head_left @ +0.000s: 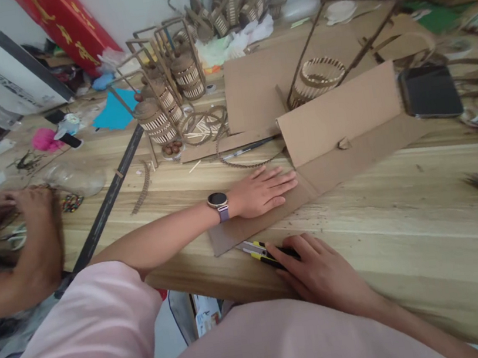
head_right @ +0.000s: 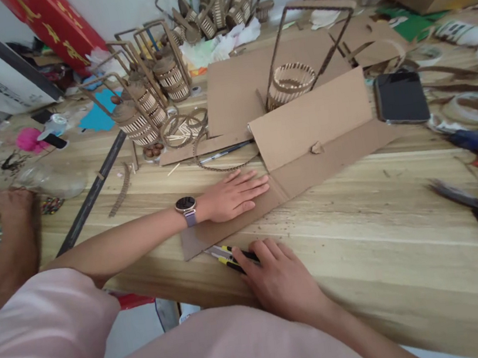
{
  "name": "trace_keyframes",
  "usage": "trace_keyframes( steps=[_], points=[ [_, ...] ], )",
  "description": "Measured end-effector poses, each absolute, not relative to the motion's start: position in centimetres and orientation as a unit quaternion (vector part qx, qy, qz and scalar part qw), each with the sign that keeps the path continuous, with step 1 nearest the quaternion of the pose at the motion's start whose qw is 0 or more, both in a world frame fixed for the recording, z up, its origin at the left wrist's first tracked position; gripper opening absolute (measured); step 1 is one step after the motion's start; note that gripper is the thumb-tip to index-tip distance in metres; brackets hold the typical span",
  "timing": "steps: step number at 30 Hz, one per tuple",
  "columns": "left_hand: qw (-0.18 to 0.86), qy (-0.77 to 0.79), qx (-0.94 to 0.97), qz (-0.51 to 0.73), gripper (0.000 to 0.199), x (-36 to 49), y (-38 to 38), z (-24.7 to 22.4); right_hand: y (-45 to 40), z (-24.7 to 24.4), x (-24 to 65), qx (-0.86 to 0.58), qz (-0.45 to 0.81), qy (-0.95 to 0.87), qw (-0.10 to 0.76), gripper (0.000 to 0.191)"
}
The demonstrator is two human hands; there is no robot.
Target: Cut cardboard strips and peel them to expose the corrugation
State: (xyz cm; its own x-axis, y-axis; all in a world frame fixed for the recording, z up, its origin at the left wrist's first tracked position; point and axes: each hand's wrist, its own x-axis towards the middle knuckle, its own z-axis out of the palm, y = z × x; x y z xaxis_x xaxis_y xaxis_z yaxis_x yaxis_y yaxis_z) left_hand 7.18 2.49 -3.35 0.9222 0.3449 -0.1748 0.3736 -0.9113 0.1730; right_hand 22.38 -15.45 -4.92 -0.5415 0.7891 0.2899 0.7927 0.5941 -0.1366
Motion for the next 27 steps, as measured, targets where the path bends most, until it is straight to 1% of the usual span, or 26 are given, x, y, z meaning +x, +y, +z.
trace_keyframes(
  steps=[10,17,19,23,27],
  points=[
    [0.083,0.191,0.974,-0.088,0.055,7.2,2.3,-2.9,-15.6,-5.5,22.4,-0.439,-0.022,-0.88,0.178,0.035],
    [0.074,0.204,0.973,-0.081,0.056,7.3,2.2,-2.8,-15.4,-5.3,22.3,-0.439,-0.031,-0.882,0.17,0.035],
    [0.074,0.204,0.973,-0.075,0.057,6.4,2.0,-2.6,-15.5,-5.2,22.4,-0.438,-0.027,-0.881,0.176,0.034],
    [0.103,0.153,0.979,-0.087,0.055,3.3,1.3,-2.3,-15.5,-5.2,22.7,-0.431,-0.017,-0.881,0.192,0.034],
    [0.12,0.164,0.974,-0.101,0.056,1.6,0.6,-2.2,-15.9,-5.5,22.5,-0.446,-0.002,-0.872,0.201,0.036]
  ],
)
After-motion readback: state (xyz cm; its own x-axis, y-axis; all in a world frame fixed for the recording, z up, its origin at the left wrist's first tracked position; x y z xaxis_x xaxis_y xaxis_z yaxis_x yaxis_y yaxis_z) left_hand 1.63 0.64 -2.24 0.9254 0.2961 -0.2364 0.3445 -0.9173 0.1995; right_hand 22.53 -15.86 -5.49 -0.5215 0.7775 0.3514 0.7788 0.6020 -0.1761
